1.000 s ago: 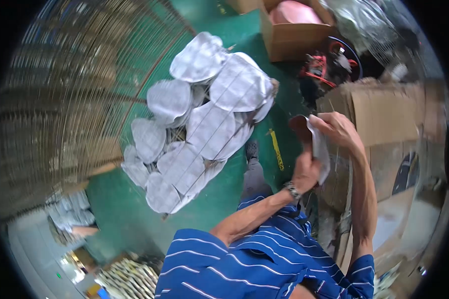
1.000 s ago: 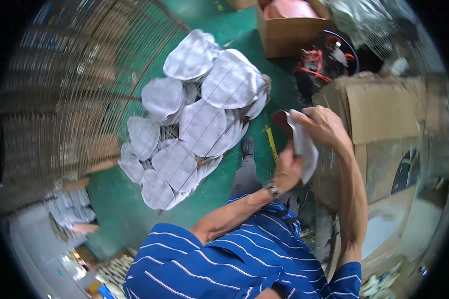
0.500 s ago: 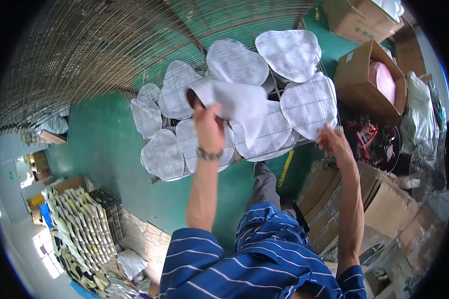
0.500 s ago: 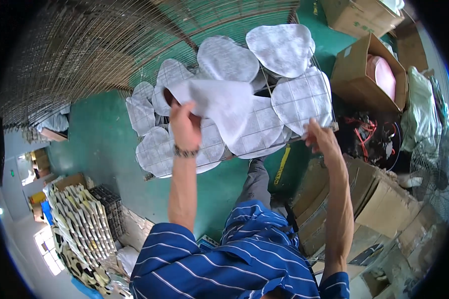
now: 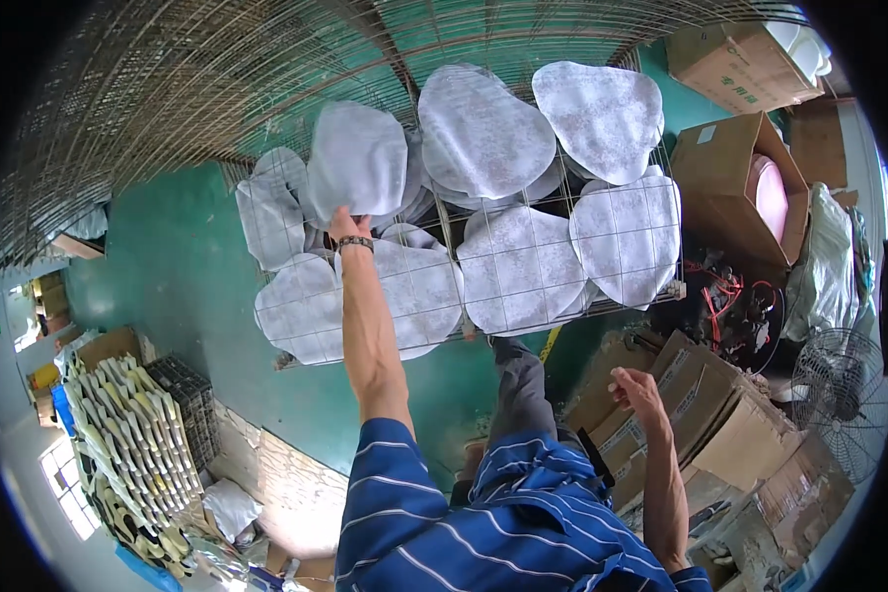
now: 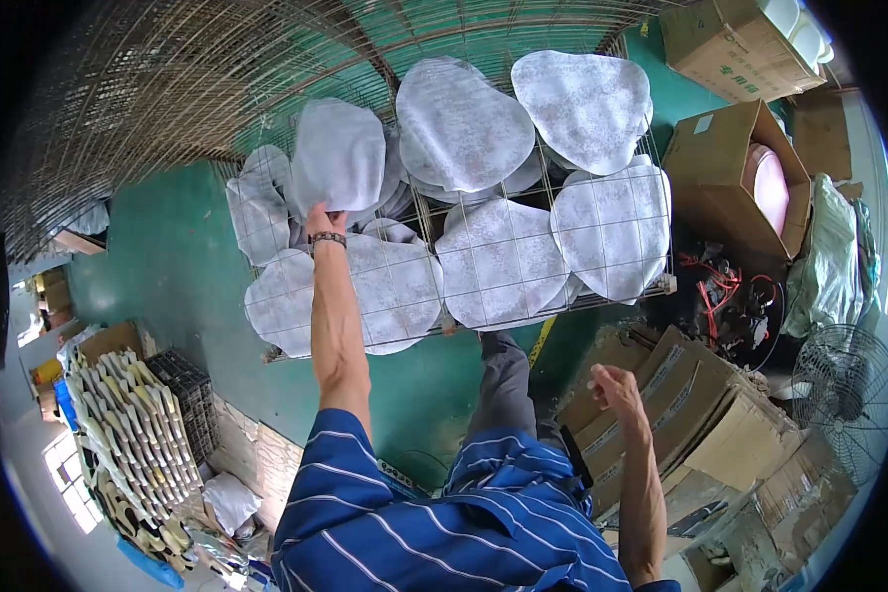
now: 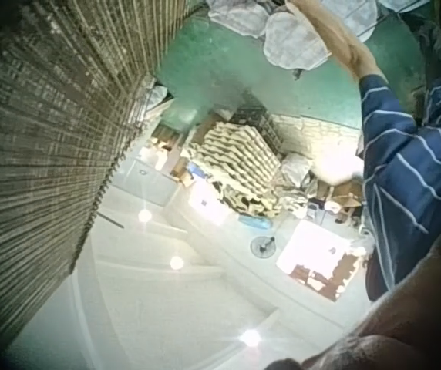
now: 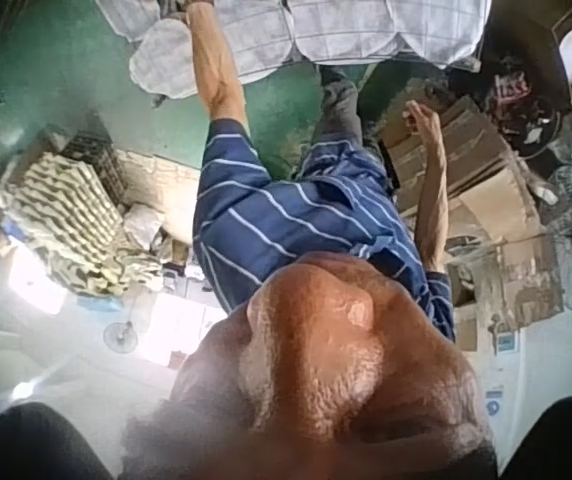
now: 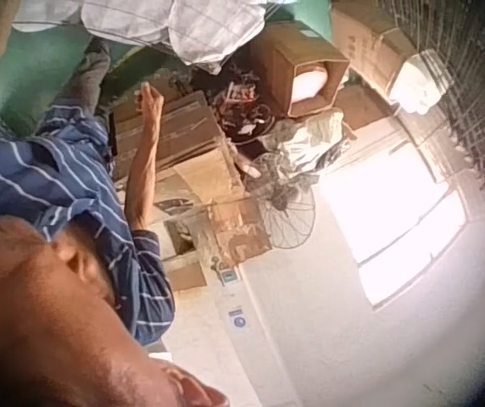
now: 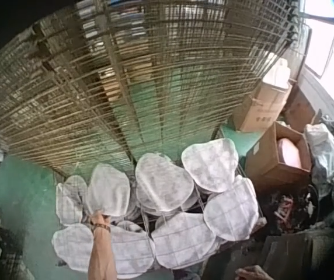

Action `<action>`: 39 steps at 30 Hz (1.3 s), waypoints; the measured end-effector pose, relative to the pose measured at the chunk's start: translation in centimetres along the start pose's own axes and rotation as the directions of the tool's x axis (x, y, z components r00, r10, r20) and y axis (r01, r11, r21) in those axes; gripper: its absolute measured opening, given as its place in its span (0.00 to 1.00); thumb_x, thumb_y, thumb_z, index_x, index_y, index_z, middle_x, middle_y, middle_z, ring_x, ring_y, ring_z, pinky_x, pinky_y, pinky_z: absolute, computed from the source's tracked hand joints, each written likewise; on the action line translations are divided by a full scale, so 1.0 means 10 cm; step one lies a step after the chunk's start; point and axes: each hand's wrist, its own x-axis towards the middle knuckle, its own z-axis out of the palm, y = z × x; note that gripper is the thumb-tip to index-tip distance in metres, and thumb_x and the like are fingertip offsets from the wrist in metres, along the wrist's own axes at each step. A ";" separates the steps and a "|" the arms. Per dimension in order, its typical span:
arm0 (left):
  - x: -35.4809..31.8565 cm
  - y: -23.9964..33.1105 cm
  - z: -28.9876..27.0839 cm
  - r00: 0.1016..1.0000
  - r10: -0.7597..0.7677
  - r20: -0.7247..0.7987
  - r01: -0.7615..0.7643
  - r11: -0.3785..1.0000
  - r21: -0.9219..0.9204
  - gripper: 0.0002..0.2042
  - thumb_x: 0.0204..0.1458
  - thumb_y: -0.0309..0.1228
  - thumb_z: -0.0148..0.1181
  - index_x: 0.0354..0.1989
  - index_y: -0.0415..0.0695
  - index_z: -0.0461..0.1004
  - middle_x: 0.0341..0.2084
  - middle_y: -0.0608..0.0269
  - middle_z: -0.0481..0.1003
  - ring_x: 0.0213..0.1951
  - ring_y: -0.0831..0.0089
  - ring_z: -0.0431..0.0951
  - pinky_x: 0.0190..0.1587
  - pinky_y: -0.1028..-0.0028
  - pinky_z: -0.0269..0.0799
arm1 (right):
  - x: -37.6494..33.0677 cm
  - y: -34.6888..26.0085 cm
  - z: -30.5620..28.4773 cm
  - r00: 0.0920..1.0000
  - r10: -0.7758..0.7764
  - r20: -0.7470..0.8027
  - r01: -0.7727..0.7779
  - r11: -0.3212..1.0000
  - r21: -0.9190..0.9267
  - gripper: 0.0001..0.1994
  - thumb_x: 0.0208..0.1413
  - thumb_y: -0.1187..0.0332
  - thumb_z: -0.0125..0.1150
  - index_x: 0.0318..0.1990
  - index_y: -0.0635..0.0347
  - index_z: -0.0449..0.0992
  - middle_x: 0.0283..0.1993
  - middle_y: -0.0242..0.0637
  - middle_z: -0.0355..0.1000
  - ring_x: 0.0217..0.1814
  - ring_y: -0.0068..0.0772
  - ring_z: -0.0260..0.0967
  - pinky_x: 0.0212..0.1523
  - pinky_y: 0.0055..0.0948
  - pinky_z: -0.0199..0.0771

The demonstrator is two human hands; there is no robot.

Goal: Picking up foam padding parts from a workbench and placing them onto a wire storage rack.

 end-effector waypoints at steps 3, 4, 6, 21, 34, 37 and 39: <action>0.13 -0.32 -0.02 0.891 0.296 -0.345 -0.096 0.864 0.495 0.33 0.45 0.26 0.61 0.64 0.41 0.60 0.55 0.44 0.69 0.55 0.51 0.72 0.53 0.50 0.72 | -0.03 0.00 0.10 0.999 -0.041 -0.036 0.036 0.993 -0.111 0.23 0.63 0.49 0.56 0.46 0.64 0.80 0.32 0.31 0.76 0.31 0.21 0.70 0.28 0.24 0.70; 0.12 -0.37 0.00 0.728 0.605 -0.322 -0.140 0.591 0.794 0.36 0.44 0.26 0.62 0.66 0.42 0.58 0.54 0.42 0.68 0.55 0.50 0.71 0.54 0.50 0.70 | -0.05 0.00 0.12 0.999 -0.021 -0.050 0.016 0.994 -0.110 0.23 0.63 0.49 0.56 0.46 0.64 0.80 0.32 0.31 0.76 0.31 0.21 0.70 0.28 0.24 0.70; 0.06 -0.35 0.03 0.595 0.767 -0.239 -0.209 0.435 0.876 0.35 0.42 0.24 0.63 0.64 0.43 0.62 0.54 0.43 0.66 0.57 0.47 0.68 0.57 0.51 0.66 | -0.07 0.01 0.15 0.995 -0.060 -0.083 0.050 0.992 -0.118 0.23 0.63 0.50 0.56 0.49 0.64 0.80 0.32 0.32 0.76 0.31 0.21 0.70 0.28 0.25 0.70; 0.29 -0.23 -0.40 0.856 0.515 0.046 -0.423 0.646 0.635 0.21 0.65 0.46 0.51 0.58 0.46 0.74 0.52 0.52 0.78 0.53 0.56 0.77 0.58 0.61 0.67 | 0.00 0.23 0.37 0.990 -0.116 -0.084 0.100 0.979 -0.177 0.22 0.62 0.54 0.57 0.49 0.66 0.79 0.33 0.37 0.78 0.32 0.28 0.74 0.30 0.28 0.73; -2.67 -0.46 0.63 0.163 -0.142 0.976 0.416 0.907 0.063 0.58 0.36 0.63 0.71 0.73 0.41 0.53 0.69 0.48 0.61 0.71 0.48 0.59 0.73 0.44 0.51 | -0.18 0.78 0.36 0.980 -0.140 -0.139 0.148 0.988 0.047 0.22 0.65 0.54 0.57 0.53 0.66 0.78 0.31 0.30 0.74 0.29 0.21 0.69 0.28 0.24 0.70; -3.22 -0.59 0.77 0.067 -0.173 0.983 0.421 0.898 0.129 0.60 0.34 0.62 0.74 0.73 0.38 0.53 0.68 0.45 0.63 0.70 0.45 0.60 0.72 0.43 0.53 | -0.35 1.00 0.35 0.973 -0.138 -0.186 0.160 0.981 0.106 0.22 0.65 0.55 0.56 0.54 0.66 0.78 0.31 0.31 0.74 0.30 0.22 0.70 0.29 0.24 0.70; -3.59 -0.70 0.82 -0.006 -0.199 0.980 0.413 0.892 0.183 0.60 0.34 0.60 0.76 0.72 0.36 0.53 0.67 0.43 0.63 0.69 0.45 0.61 0.71 0.43 0.54 | -0.50 1.19 0.33 0.971 -0.123 -0.203 0.155 0.977 0.148 0.22 0.65 0.55 0.57 0.55 0.64 0.78 0.33 0.33 0.76 0.32 0.23 0.70 0.31 0.24 0.71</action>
